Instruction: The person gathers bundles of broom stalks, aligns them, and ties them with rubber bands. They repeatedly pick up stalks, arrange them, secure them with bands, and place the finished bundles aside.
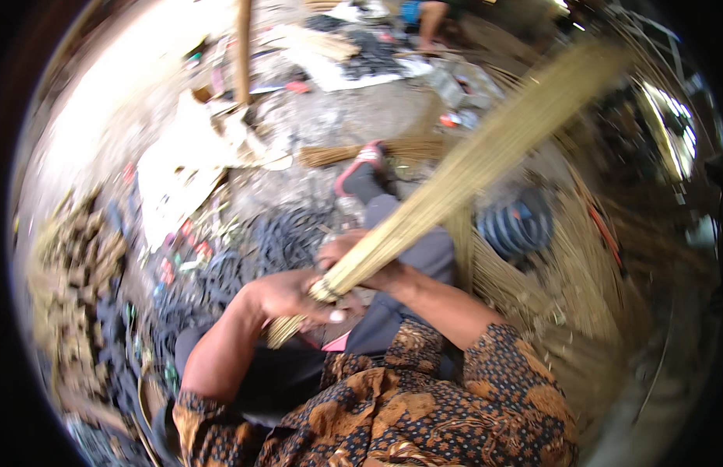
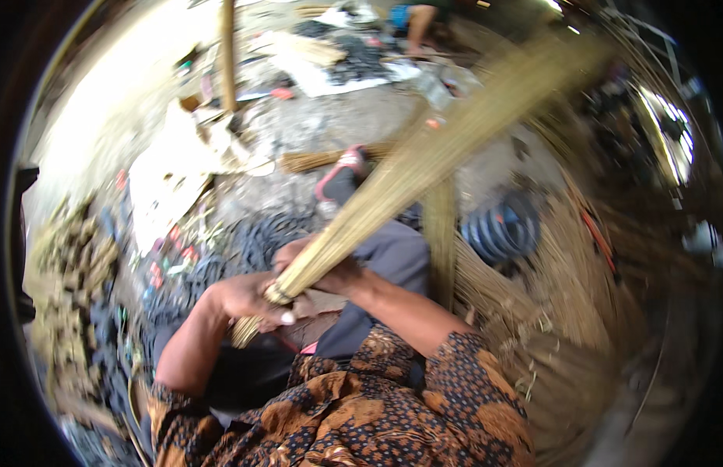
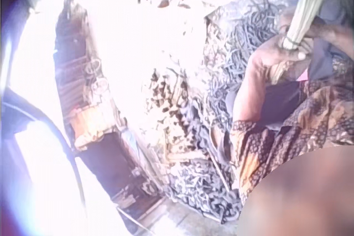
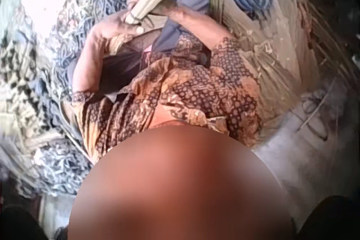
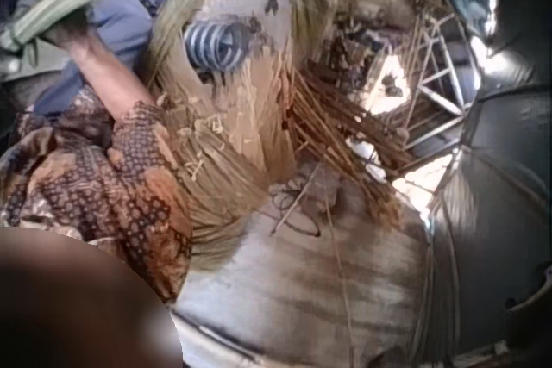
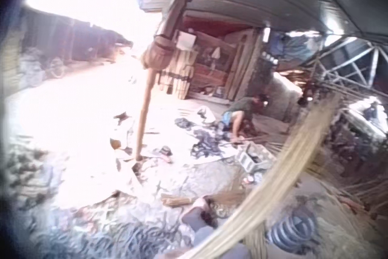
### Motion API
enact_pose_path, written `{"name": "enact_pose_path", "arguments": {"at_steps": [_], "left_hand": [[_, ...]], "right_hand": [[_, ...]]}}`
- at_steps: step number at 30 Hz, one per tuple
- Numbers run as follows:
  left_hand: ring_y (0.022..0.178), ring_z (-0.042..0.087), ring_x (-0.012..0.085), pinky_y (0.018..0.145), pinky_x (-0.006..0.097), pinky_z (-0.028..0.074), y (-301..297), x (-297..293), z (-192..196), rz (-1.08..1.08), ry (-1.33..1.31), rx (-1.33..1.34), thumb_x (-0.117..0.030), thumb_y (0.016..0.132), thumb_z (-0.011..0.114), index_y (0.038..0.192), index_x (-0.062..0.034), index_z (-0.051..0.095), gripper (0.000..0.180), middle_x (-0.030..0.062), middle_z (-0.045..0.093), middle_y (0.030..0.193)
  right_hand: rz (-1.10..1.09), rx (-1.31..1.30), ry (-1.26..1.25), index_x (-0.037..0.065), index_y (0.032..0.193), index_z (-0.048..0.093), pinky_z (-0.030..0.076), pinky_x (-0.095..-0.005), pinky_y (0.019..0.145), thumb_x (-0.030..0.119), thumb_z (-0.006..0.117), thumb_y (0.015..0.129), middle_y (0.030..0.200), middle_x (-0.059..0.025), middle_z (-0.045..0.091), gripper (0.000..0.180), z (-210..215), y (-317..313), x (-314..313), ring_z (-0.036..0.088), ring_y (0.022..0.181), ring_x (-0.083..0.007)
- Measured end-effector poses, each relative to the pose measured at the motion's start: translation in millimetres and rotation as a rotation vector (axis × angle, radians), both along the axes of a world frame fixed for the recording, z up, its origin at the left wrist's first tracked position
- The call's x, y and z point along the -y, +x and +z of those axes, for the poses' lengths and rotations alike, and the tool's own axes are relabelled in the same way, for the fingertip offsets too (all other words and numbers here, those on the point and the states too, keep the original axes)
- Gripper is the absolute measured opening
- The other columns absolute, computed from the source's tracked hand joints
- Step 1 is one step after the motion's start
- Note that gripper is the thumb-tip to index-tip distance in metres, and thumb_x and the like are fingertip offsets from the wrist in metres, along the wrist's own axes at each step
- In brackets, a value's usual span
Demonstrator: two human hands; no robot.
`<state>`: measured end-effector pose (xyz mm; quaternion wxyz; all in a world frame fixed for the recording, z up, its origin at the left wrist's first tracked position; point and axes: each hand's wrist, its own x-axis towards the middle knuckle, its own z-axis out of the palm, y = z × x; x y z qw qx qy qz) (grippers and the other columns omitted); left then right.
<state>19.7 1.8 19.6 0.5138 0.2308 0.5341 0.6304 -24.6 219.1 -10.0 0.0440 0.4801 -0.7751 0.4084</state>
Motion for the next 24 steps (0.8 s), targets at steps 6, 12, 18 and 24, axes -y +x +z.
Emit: {"name": "enact_pose_path", "arguments": {"at_steps": [6, 12, 18, 24], "left_hand": [[0.062, 0.053, 0.0076, 0.055, 0.026, 0.044, -4.8, -9.0, -23.2, 0.544, -0.316, -0.218, -0.013, 0.092, 0.080, 0.100, -0.0049, 0.068, 0.016, -0.0041, 0.061, 0.074], [0.083, 0.074, 0.0330, 0.072, 0.041, 0.056, -12.1, -16.0, -49.8, 0.690, -0.612, -0.826, -0.005, 0.088, 0.069, 0.104, 0.0009, 0.066, 0.017, 0.0207, 0.074, 0.092], [0.084, 0.072, 0.0430, 0.072, 0.049, 0.056, -10.0, -15.0, -63.9, 0.701, -0.728, -0.988, -0.013, 0.084, 0.071, 0.094, -0.0031, 0.072, 0.014, 0.0225, 0.073, 0.085], [0.087, 0.073, 0.0417, 0.074, 0.050, 0.057, -22.1, 1.0, -75.6, 0.736, -0.732, -0.832, -0.019, 0.081, 0.075, 0.112, -0.0088, 0.068, 0.033, 0.0215, 0.074, 0.087]], "right_hand": [[-0.349, 0.196, 0.795, 0.002, 0.090, 0.075, 0.061, -0.0427, 0.080, 0.004, 0.060, 0.087, 0.098, -0.0176, 0.074, 0.015, 30.7, 3.6, 1.0, 0.075, 0.089, -0.0287], [-0.568, 0.224, 0.220, 0.000, 0.083, 0.064, 0.058, -0.0494, 0.061, 0.023, 0.061, 0.099, 0.066, -0.0198, 0.068, 0.028, 50.8, 14.8, 41.4, 0.073, 0.065, -0.0364], [-0.460, 0.280, 0.241, 0.002, 0.090, 0.068, 0.056, -0.0486, 0.062, 0.019, 0.063, 0.092, 0.071, -0.0200, 0.069, 0.017, 11.4, -8.3, 55.8, 0.070, 0.061, -0.0355], [-0.258, 0.771, -0.175, 0.000, 0.101, 0.070, 0.055, -0.0262, 0.058, 0.030, 0.062, 0.107, 0.080, -0.0032, 0.069, 0.032, 10.9, 33.0, 42.8, 0.064, 0.066, -0.0087]]}}
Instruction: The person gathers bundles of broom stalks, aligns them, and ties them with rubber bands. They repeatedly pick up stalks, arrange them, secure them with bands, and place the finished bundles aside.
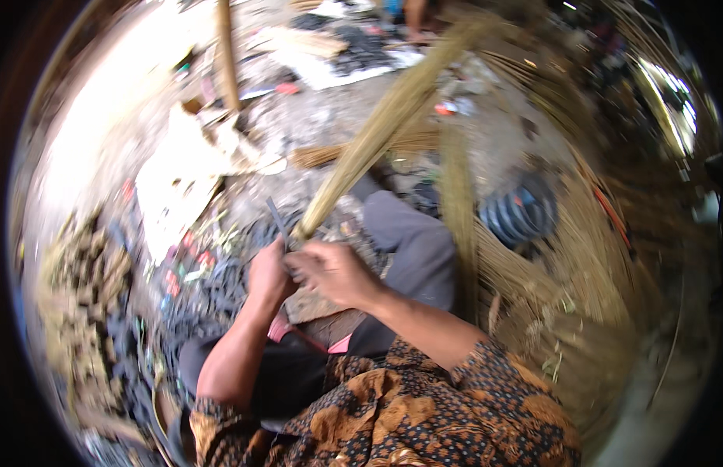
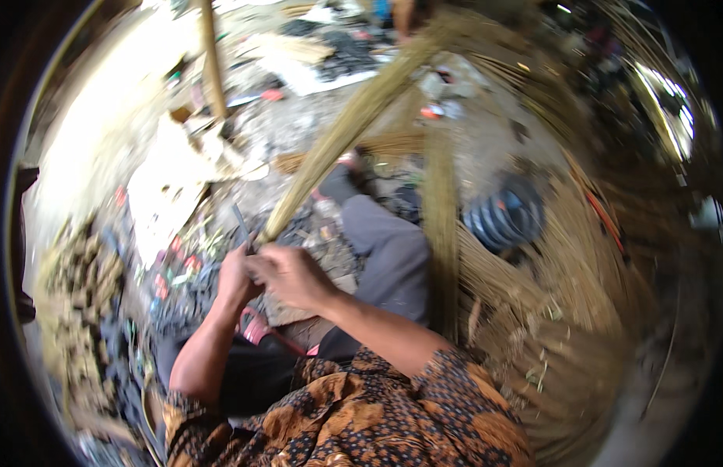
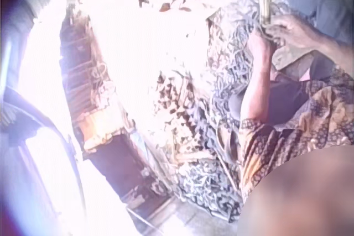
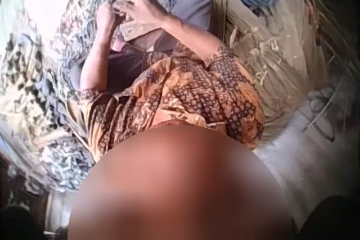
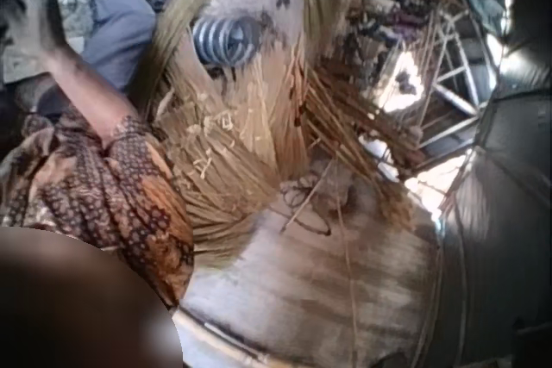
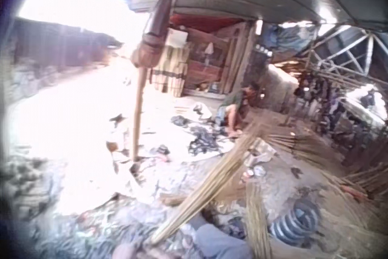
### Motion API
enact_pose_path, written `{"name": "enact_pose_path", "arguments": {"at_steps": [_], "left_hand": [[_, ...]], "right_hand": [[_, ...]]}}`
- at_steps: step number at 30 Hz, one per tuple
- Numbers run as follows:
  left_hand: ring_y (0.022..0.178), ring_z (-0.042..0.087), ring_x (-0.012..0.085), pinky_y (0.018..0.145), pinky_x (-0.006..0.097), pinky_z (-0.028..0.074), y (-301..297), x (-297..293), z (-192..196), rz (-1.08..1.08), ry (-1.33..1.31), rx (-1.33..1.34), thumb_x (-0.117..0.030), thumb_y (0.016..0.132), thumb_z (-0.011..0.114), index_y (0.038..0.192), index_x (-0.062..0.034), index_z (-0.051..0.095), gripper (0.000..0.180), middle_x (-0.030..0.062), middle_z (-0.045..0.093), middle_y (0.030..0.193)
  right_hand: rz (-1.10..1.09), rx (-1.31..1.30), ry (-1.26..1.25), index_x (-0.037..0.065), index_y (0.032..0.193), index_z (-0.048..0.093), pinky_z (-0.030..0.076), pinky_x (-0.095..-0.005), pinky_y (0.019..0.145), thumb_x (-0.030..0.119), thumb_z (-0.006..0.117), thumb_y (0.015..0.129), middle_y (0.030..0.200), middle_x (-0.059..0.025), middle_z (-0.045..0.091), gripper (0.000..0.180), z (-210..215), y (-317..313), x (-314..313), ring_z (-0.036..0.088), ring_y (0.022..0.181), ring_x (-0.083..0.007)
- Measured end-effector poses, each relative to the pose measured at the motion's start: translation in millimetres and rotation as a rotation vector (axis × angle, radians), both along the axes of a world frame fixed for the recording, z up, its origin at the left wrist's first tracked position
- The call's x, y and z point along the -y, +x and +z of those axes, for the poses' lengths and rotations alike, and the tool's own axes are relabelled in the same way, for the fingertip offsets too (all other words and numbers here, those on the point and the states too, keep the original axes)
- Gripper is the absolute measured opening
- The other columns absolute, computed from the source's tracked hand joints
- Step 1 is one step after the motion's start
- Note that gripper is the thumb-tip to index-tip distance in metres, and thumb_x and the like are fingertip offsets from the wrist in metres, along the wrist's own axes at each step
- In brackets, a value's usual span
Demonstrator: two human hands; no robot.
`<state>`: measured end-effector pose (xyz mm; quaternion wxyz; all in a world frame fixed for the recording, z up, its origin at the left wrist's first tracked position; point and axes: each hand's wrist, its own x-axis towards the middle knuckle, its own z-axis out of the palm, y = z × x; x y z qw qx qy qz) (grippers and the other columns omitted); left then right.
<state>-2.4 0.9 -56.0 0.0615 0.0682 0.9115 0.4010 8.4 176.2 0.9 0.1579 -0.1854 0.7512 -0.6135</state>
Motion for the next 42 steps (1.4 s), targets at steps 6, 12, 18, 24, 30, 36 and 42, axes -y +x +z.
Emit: {"name": "enact_pose_path", "arguments": {"at_steps": [6, 12, 18, 24, 30, 36, 42], "left_hand": [[0.081, 0.071, 0.0469, 0.070, 0.058, 0.055, -5.6, -13.5, 18.7, 0.228, -0.204, 0.056, -0.027, 0.096, 0.062, 0.110, -0.0102, 0.057, 0.023, 0.0253, 0.072, 0.084], [0.084, 0.071, 0.0454, 0.074, 0.052, 0.057, -10.6, 2.8, 40.2, 0.214, -0.115, 0.102, -0.032, 0.093, 0.070, 0.108, -0.0081, 0.065, 0.029, 0.0234, 0.073, 0.086], [0.073, 0.060, 0.0116, 0.071, 0.033, 0.052, 7.0, 7.9, 68.2, -0.067, 0.394, 0.247, -0.019, 0.085, 0.084, 0.102, -0.0030, 0.071, 0.027, 0.0058, 0.071, 0.079], [0.061, 0.058, 0.0081, 0.054, 0.026, 0.046, 20.6, -8.2, 72.6, -0.641, 0.735, 0.812, -0.021, 0.089, 0.081, 0.095, -0.0046, 0.071, 0.020, -0.0022, 0.064, 0.073], [0.070, 0.068, 0.0282, 0.064, 0.040, 0.053, 15.2, -4.3, 47.2, -0.303, 0.430, 0.232, -0.028, 0.087, 0.078, 0.102, -0.0039, 0.068, 0.030, 0.0115, 0.070, 0.078], [0.086, 0.073, 0.0436, 0.074, 0.054, 0.059, 9.5, -15.0, 15.3, 0.093, -0.002, 0.090, -0.031, 0.094, 0.065, 0.105, -0.0031, 0.067, 0.030, 0.0246, 0.073, 0.089], [0.081, 0.075, 0.0407, 0.068, 0.051, 0.061, 6.1, -17.2, -1.0, 0.072, -0.118, 0.058, -0.024, 0.094, 0.062, 0.107, -0.0009, 0.065, 0.027, 0.0225, 0.074, 0.086]], "right_hand": [[-0.019, 0.143, 0.255, 0.000, 0.109, 0.060, 0.051, -0.0266, 0.058, 0.023, 0.050, 0.112, 0.079, -0.0046, 0.064, 0.025, 11.0, 14.9, -18.6, 0.060, 0.061, -0.0103], [0.119, -0.232, 0.331, 0.006, 0.102, 0.059, 0.057, -0.0412, 0.066, 0.024, 0.049, 0.111, 0.081, -0.0120, 0.071, 0.023, 11.2, 25.3, -43.0, 0.073, 0.072, -0.0275], [0.107, -0.219, 0.557, 0.006, 0.102, 0.058, 0.058, -0.0455, 0.071, 0.001, 0.054, 0.096, 0.089, -0.0161, 0.075, 0.009, -9.1, 1.4, -82.3, 0.076, 0.083, -0.0347], [0.214, -0.764, 0.385, 0.006, 0.104, 0.066, 0.052, -0.0465, 0.073, 0.009, 0.068, 0.089, 0.090, -0.0132, 0.068, 0.015, -21.9, -31.9, -65.5, 0.067, 0.083, -0.0373], [0.201, -0.533, 0.831, 0.000, 0.121, 0.068, 0.055, -0.0429, 0.085, 0.013, 0.057, 0.102, 0.099, -0.0165, 0.074, 0.025, 28.0, -24.8, -46.8, 0.073, 0.095, -0.0301], [-0.050, 0.071, 0.513, -0.005, 0.116, 0.069, 0.046, -0.0292, 0.045, 0.017, 0.063, 0.103, 0.062, -0.0069, 0.064, 0.026, 51.1, -25.1, -6.3, 0.059, 0.047, -0.0102], [0.042, 0.041, 0.513, -0.002, 0.102, 0.066, 0.043, -0.0242, 0.044, 0.019, 0.061, 0.104, 0.062, -0.0063, 0.063, 0.022, 22.7, -48.2, 22.4, 0.058, 0.046, -0.0105]]}}
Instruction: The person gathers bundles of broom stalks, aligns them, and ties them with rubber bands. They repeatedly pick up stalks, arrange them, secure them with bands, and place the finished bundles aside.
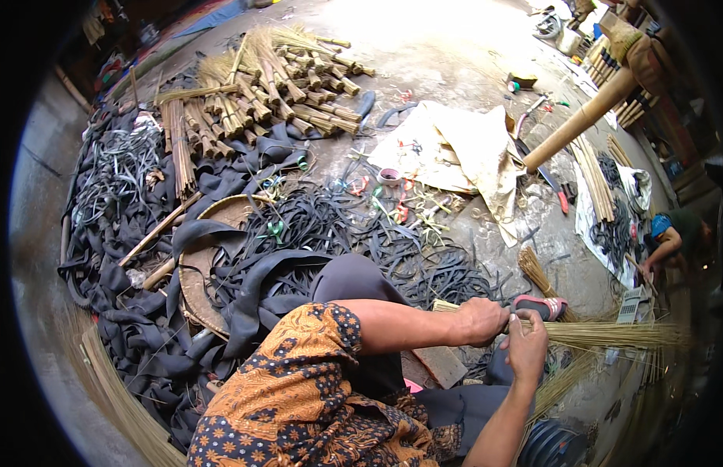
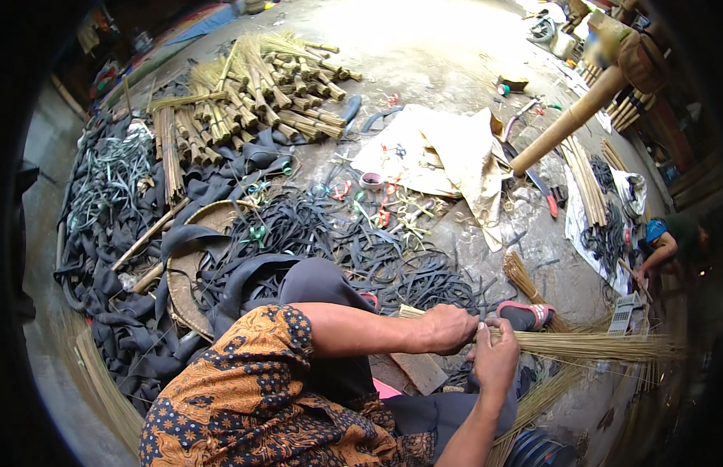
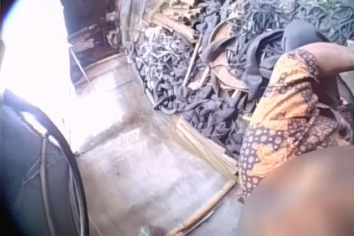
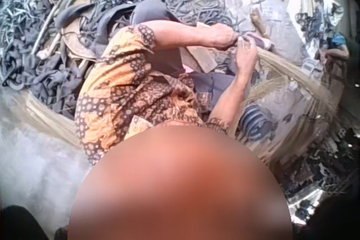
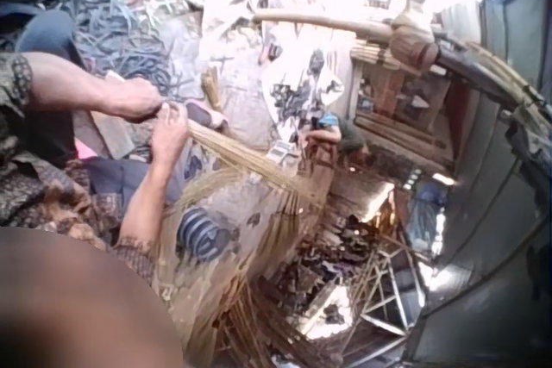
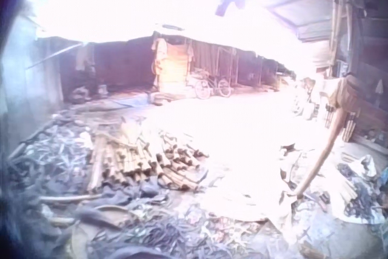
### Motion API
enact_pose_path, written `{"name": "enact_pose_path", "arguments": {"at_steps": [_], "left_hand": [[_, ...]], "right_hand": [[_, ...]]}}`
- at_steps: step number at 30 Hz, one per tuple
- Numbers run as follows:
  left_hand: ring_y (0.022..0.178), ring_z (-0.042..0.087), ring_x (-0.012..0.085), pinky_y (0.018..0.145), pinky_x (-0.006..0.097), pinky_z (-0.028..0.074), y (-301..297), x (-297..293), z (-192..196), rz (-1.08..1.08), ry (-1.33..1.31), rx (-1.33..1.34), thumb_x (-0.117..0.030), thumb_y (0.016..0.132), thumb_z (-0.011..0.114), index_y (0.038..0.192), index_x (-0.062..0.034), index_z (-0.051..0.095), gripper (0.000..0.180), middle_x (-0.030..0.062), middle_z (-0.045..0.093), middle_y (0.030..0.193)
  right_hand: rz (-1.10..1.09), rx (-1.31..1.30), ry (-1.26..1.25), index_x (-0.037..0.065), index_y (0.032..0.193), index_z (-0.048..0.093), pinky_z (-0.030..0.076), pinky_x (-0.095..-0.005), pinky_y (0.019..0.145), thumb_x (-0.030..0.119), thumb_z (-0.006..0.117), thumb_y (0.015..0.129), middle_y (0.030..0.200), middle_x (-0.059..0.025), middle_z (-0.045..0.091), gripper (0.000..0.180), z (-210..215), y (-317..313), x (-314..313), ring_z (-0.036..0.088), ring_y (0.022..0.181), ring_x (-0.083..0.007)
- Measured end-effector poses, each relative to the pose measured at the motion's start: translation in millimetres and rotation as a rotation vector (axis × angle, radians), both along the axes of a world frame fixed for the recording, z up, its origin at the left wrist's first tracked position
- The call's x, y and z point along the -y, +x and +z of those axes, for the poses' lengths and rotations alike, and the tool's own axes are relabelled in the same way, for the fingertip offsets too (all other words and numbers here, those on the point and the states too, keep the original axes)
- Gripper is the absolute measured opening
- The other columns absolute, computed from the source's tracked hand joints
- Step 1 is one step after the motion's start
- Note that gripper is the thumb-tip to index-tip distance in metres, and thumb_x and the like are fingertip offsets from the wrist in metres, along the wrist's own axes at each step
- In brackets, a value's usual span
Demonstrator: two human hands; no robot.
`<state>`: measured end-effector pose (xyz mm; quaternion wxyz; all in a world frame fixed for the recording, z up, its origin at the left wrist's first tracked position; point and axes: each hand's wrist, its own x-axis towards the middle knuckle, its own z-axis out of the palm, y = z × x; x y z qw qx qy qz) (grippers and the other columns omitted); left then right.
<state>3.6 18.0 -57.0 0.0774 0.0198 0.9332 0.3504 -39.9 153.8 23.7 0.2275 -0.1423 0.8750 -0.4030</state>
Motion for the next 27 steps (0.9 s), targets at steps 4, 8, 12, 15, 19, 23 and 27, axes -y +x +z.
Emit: {"name": "enact_pose_path", "arguments": {"at_steps": [4, 8, 12, 15, 19, 23, 27], "left_hand": [[0.078, 0.076, 0.0395, 0.067, 0.050, 0.061, -0.3, 3.7, 0.0, 0.084, 0.040, -0.056, -0.022, 0.091, 0.064, 0.110, -0.0021, 0.065, 0.027, 0.0208, 0.075, 0.084], [0.077, 0.075, 0.0402, 0.064, 0.052, 0.060, -5.1, 4.5, -1.6, 0.200, -0.001, -0.110, -0.023, 0.088, 0.067, 0.117, -0.0063, 0.059, 0.034, 0.0194, 0.073, 0.081], [0.078, 0.074, 0.0419, 0.066, 0.052, 0.060, -15.7, 12.0, -5.0, 0.179, -0.056, -0.132, -0.017, 0.089, 0.064, 0.118, -0.0071, 0.057, 0.031, 0.0199, 0.074, 0.085], [0.077, 0.073, 0.0432, 0.065, 0.054, 0.058, -16.4, 14.9, -0.3, 0.226, -0.035, -0.129, -0.017, 0.091, 0.063, 0.111, -0.0062, 0.057, 0.023, 0.0215, 0.073, 0.084], [0.074, 0.072, 0.0424, 0.062, 0.054, 0.056, -10.8, 18.8, 12.3, 0.197, -0.049, -0.179, -0.020, 0.093, 0.064, 0.107, -0.0058, 0.055, 0.022, 0.0211, 0.072, 0.080], [0.075, 0.072, 0.0426, 0.062, 0.054, 0.056, -9.0, 20.1, 13.1, 0.219, -0.021, -0.212, -0.021, 0.093, 0.065, 0.107, -0.0058, 0.055, 0.023, 0.0214, 0.072, 0.081], [0.076, 0.073, 0.0426, 0.064, 0.054, 0.057, -15.6, 21.1, 10.6, 0.230, -0.089, -0.158, -0.021, 0.094, 0.063, 0.107, -0.0057, 0.055, 0.021, 0.0219, 0.072, 0.081]], "right_hand": [[-0.060, 0.104, -0.279, 0.002, 0.093, 0.062, 0.045, -0.0229, 0.047, 0.024, 0.058, 0.107, 0.067, -0.0045, 0.064, 0.027, -15.7, 3.0, -5.8, 0.058, 0.048, -0.0103], [-0.056, 0.121, -0.568, 0.003, 0.115, 0.058, 0.052, -0.0249, 0.058, 0.021, 0.060, 0.106, 0.093, -0.0080, 0.064, 0.021, -29.5, 21.7, -6.1, 0.064, 0.070, -0.0126], [-0.301, 0.368, -0.679, 0.003, 0.131, 0.050, 0.055, -0.0278, 0.063, 0.020, 0.063, 0.104, 0.110, -0.0088, 0.060, 0.034, -32.0, 37.3, -13.1, 0.063, 0.080, -0.0139], [-0.305, 0.545, -0.785, 0.005, 0.129, 0.052, 0.050, -0.0252, 0.056, 0.025, 0.065, 0.104, 0.099, -0.0042, 0.063, 0.035, -31.5, 36.7, -13.4, 0.062, 0.074, -0.0112], [-0.194, 0.343, -0.590, 0.005, 0.110, 0.063, 0.044, -0.0215, 0.057, 0.027, 0.067, 0.104, 0.081, 0.0022, 0.063, 0.023, -38.3, 34.6, -2.3, 0.057, 0.066, -0.0054], [-0.129, 0.137, -0.670, 0.005, 0.107, 0.063, 0.042, -0.0230, 0.063, 0.025, 0.058, 0.109, 0.076, 0.0038, 0.059, 0.021, -43.4, 38.9, 1.3, 0.053, 0.069, -0.0053], [-0.012, -0.075, -0.307, 0.006, 0.101, 0.064, 0.039, -0.0248, 0.061, 0.028, 0.053, 0.111, 0.071, 0.0044, 0.055, 0.026, -29.7, 54.2, -13.1, 0.049, 0.064, -0.0068]]}}
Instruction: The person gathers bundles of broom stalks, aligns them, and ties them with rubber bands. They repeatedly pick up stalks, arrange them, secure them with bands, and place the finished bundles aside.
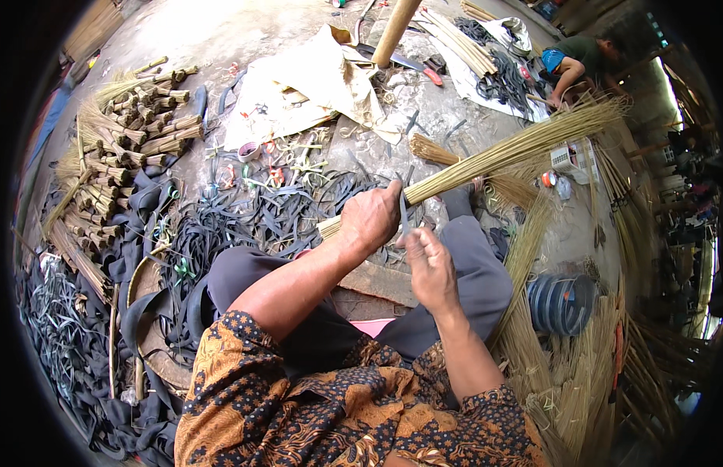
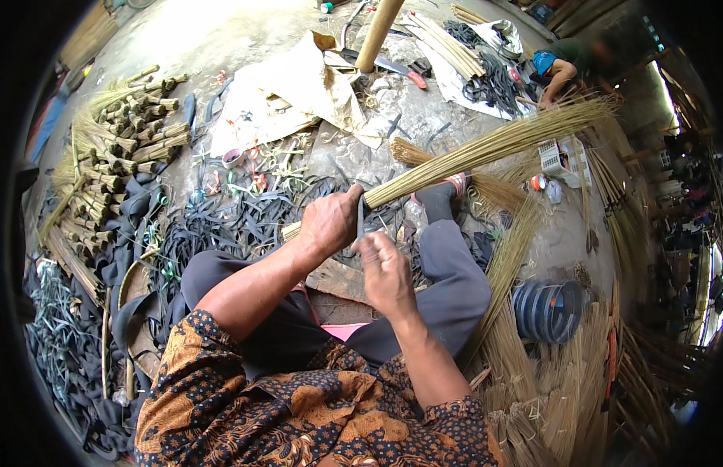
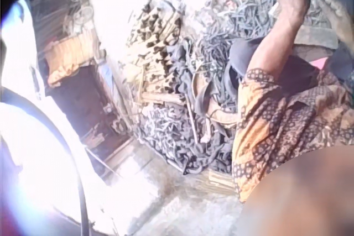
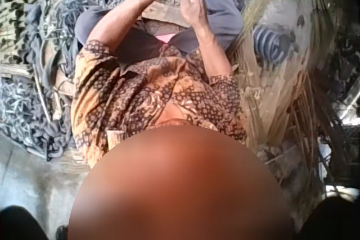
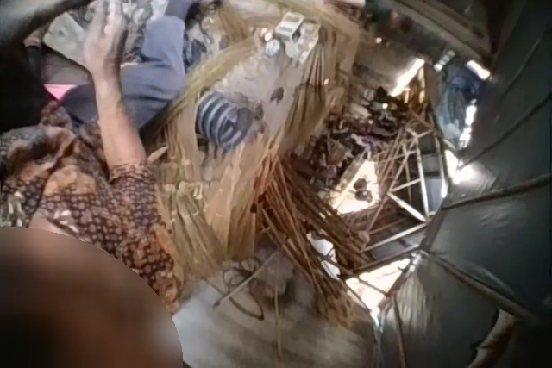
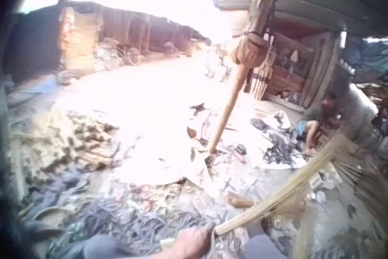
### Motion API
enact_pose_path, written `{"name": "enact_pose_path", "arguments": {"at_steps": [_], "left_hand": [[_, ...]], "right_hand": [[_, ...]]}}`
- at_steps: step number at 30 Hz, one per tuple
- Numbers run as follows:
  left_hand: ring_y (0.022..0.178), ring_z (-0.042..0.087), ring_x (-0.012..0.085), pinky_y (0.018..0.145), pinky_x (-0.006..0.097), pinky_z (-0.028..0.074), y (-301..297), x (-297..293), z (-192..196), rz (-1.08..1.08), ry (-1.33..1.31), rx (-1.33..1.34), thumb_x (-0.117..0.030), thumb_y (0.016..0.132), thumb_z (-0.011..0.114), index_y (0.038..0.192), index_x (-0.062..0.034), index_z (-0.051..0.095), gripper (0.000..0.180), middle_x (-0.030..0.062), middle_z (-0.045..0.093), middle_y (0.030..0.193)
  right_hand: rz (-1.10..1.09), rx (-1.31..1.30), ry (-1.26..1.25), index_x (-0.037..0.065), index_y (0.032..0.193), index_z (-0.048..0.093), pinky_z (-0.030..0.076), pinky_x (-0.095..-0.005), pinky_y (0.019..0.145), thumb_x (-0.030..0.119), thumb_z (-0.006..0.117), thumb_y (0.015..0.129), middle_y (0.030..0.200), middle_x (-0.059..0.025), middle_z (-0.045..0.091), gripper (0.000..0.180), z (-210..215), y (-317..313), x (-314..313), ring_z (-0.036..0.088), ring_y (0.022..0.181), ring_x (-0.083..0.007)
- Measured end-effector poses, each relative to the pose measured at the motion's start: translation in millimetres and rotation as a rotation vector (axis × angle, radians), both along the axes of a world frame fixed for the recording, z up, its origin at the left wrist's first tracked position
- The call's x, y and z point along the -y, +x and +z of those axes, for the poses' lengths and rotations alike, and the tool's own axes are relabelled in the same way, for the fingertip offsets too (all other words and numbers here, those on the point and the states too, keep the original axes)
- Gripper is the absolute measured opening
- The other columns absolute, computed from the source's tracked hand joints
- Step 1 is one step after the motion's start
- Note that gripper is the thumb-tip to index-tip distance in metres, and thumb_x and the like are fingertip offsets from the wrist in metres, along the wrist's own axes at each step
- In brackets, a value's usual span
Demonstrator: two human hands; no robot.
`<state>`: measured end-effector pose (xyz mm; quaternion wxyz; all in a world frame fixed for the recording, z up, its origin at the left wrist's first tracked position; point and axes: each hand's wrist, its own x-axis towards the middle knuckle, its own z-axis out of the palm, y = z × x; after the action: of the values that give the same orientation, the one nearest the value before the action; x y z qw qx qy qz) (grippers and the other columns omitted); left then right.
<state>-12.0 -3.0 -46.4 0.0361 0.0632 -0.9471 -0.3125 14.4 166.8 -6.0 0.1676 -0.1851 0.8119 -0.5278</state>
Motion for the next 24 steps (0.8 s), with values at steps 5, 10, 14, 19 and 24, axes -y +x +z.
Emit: {"name": "enact_pose_path", "arguments": {"at_steps": [5, 10, 14, 19, 24], "left_hand": [[0.090, 0.072, 0.0476, 0.082, 0.055, 0.057, -9.5, 16.3, 23.9, 0.007, 0.141, 0.222, -0.029, 0.088, 0.072, 0.103, -0.0007, 0.064, 0.033, 0.0295, 0.072, 0.091], [0.066, 0.064, 0.0212, 0.067, 0.040, 0.053, 6.8, 14.9, 56.2, -0.260, 0.561, 0.290, -0.023, 0.080, 0.073, 0.094, 0.0005, 0.072, 0.027, 0.0143, 0.068, 0.072], [0.061, 0.052, 0.0076, 0.057, 0.027, 0.043, 21.8, -0.6, 66.6, -0.795, 0.841, 0.468, -0.022, 0.088, 0.080, 0.095, -0.0031, 0.069, 0.023, -0.0031, 0.059, 0.071], [0.061, 0.059, 0.0107, 0.057, 0.028, 0.047, 20.4, -3.0, 60.2, -0.730, 1.032, 0.685, -0.038, 0.091, 0.082, 0.102, -0.0019, 0.068, 0.040, -0.0001, 0.061, 0.072], [0.080, 0.073, 0.0396, 0.074, 0.048, 0.056, 12.0, -7.0, 33.1, -0.336, 0.349, 0.264, -0.048, 0.090, 0.076, 0.093, 0.0018, 0.066, 0.051, 0.0242, 0.072, 0.084]], "right_hand": [[0.065, -0.175, 0.120, 0.006, 0.095, 0.062, 0.050, -0.0349, 0.062, 0.032, 0.053, 0.110, 0.077, -0.0108, 0.068, 0.031, 17.6, 18.7, -29.9, 0.067, 0.068, -0.0191], [0.042, -0.216, 0.203, 0.005, 0.100, 0.064, 0.051, -0.0377, 0.066, 0.026, 0.056, 0.108, 0.080, -0.0123, 0.068, 0.024, 5.5, -8.1, -73.6, 0.068, 0.071, -0.0264], [0.125, -0.540, 0.052, 0.002, 0.100, 0.064, 0.053, -0.0410, 0.070, 0.013, 0.067, 0.097, 0.087, -0.0140, 0.068, 0.012, -12.0, -43.6, -71.6, 0.068, 0.080, -0.0341], [0.262, -0.669, 0.093, 0.002, 0.106, 0.068, 0.054, -0.0399, 0.072, 0.013, 0.068, 0.096, 0.100, -0.0140, 0.071, 0.015, 8.9, -53.3, -57.2, 0.070, 0.084, -0.0280], [0.168, -0.042, 0.416, -0.001, 0.116, 0.069, 0.054, -0.0303, 0.060, 0.024, 0.058, 0.106, 0.086, -0.0100, 0.074, 0.029, 55.1, -42.5, -53.4, 0.067, 0.065, -0.0139]]}}
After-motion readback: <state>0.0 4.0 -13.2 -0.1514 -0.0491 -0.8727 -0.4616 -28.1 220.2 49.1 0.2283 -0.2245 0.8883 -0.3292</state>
